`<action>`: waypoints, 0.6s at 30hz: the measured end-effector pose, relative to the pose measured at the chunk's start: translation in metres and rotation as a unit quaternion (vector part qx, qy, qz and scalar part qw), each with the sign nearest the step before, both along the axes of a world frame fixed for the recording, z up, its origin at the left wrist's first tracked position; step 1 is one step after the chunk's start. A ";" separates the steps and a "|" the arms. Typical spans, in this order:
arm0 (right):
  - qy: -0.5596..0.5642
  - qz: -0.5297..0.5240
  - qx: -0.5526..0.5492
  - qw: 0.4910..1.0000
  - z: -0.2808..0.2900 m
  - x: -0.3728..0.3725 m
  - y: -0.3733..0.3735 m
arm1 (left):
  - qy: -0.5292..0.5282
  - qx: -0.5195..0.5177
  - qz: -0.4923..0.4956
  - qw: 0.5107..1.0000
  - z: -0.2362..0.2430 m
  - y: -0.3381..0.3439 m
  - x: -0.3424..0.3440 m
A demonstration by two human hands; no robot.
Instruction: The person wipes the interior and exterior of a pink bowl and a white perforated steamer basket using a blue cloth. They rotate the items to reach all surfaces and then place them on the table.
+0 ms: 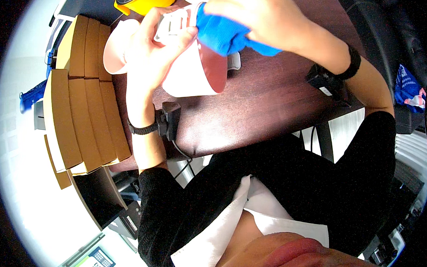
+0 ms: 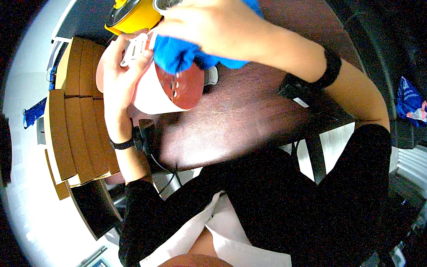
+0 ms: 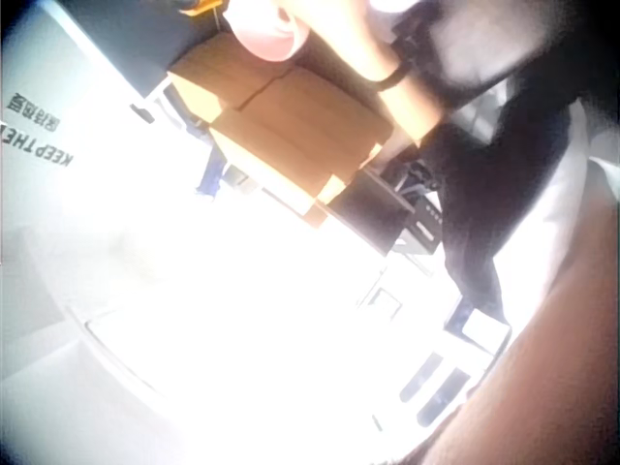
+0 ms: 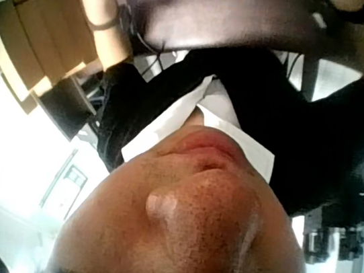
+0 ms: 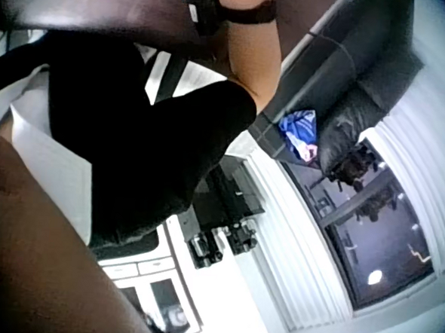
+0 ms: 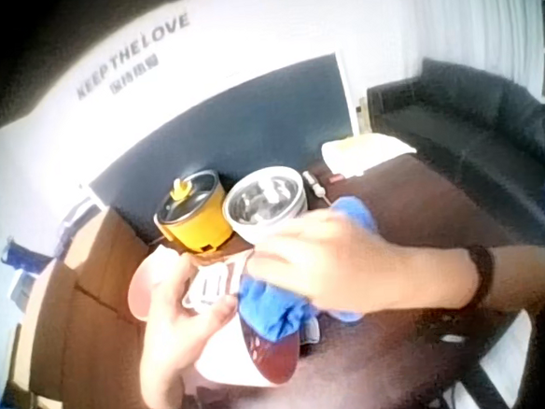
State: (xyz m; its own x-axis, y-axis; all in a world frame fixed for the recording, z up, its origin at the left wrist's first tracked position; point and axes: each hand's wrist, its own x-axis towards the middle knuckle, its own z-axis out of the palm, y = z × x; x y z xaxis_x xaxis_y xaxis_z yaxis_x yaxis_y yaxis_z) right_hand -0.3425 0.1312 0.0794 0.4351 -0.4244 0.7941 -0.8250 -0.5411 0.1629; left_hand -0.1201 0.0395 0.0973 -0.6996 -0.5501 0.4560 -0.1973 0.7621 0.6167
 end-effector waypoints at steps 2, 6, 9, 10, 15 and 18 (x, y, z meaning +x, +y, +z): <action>-0.201 -0.059 0.152 0.966 0.024 -0.001 0.019 | -0.012 0.033 0.031 0.999 -0.002 -0.005 0.005; -0.637 0.061 0.349 0.684 -0.034 -0.045 0.006 | -0.003 0.089 0.052 0.995 0.006 -0.012 -0.001; -0.763 0.068 0.483 0.424 -0.036 -0.015 0.014 | -0.023 0.056 0.074 0.995 0.005 -0.020 0.008; -0.752 0.061 0.530 0.387 -0.036 -0.003 0.014 | -0.038 0.021 0.081 0.996 0.003 -0.024 0.011; -0.808 0.114 0.524 0.244 -0.049 0.044 -0.003 | -0.013 0.031 0.071 0.997 0.008 0.006 0.002; -0.820 0.135 0.492 0.260 -0.063 0.057 -0.017 | -0.019 -0.035 0.028 0.999 0.010 0.015 -0.005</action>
